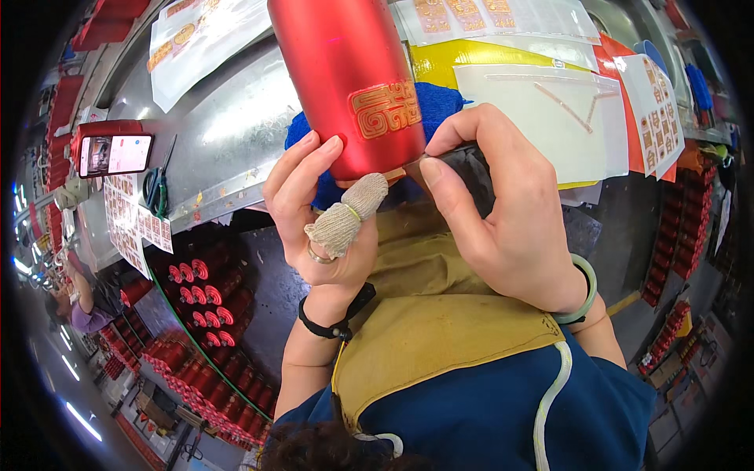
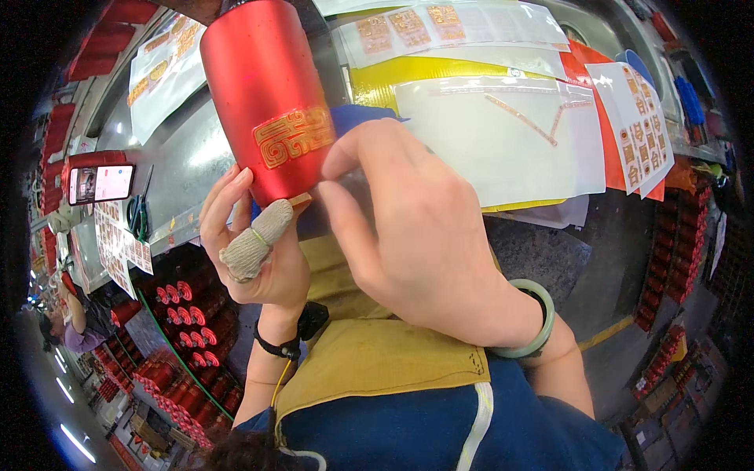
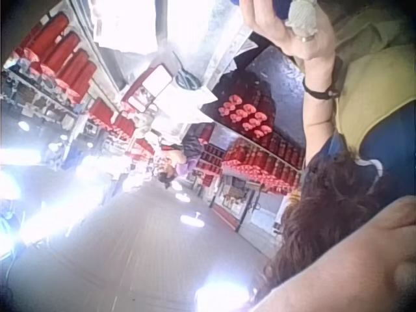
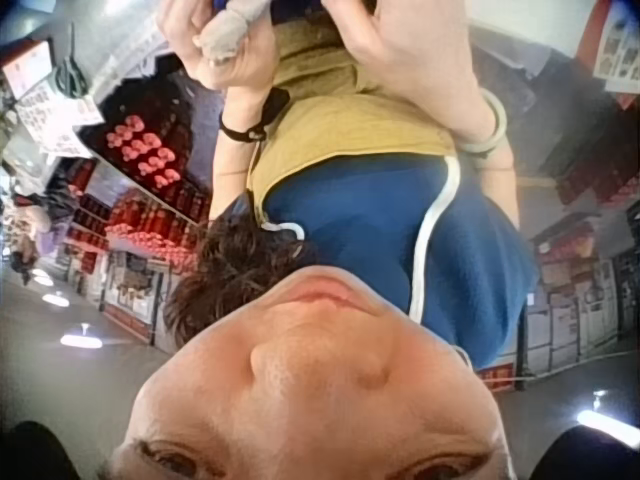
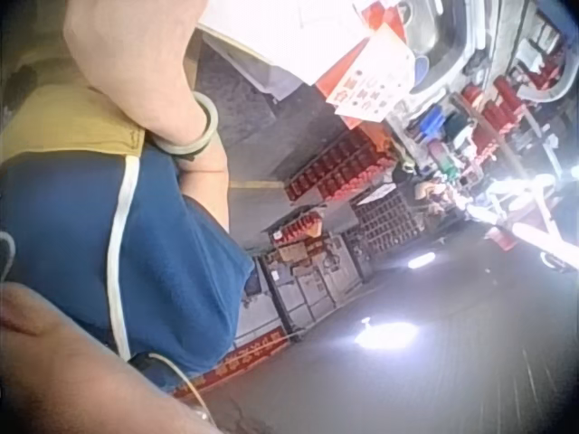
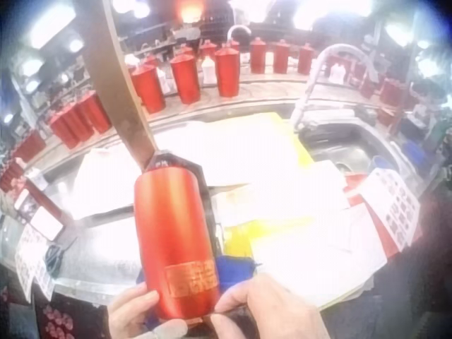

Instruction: Applying decorative labels and stickers to red metal canisters on a production line.

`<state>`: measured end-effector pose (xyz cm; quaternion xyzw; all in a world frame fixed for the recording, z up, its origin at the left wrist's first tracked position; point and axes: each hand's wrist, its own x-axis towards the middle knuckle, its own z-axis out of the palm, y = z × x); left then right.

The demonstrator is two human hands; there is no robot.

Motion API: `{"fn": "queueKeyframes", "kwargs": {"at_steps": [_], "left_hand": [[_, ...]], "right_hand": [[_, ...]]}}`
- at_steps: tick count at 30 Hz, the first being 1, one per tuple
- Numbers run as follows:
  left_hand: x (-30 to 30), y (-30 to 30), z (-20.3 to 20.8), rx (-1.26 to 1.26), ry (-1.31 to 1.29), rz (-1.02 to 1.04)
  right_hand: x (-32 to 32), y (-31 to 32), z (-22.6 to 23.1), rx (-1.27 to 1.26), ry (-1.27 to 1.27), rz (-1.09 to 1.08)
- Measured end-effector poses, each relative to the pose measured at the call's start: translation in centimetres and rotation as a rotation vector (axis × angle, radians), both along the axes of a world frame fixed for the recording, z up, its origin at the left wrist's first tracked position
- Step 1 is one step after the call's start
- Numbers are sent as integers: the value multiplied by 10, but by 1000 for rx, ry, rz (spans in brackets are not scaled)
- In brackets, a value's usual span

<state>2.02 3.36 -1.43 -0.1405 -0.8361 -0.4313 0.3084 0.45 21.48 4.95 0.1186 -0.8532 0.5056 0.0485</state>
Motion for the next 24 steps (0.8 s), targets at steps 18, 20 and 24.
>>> {"fn": "queueKeyframes", "kwargs": {"at_steps": [18, 20, 24], "left_hand": [[3, 3, 9, 273, -192, -146], [-3, 7, 13, 272, -223, -117], [-6, 14, 16, 353, -295, -92]], "right_hand": [[1, 2, 2, -54, -98, 20], [1, 2, 1, -52, -98, 20], [2, 3, 1, -72, -144, 24]]}}
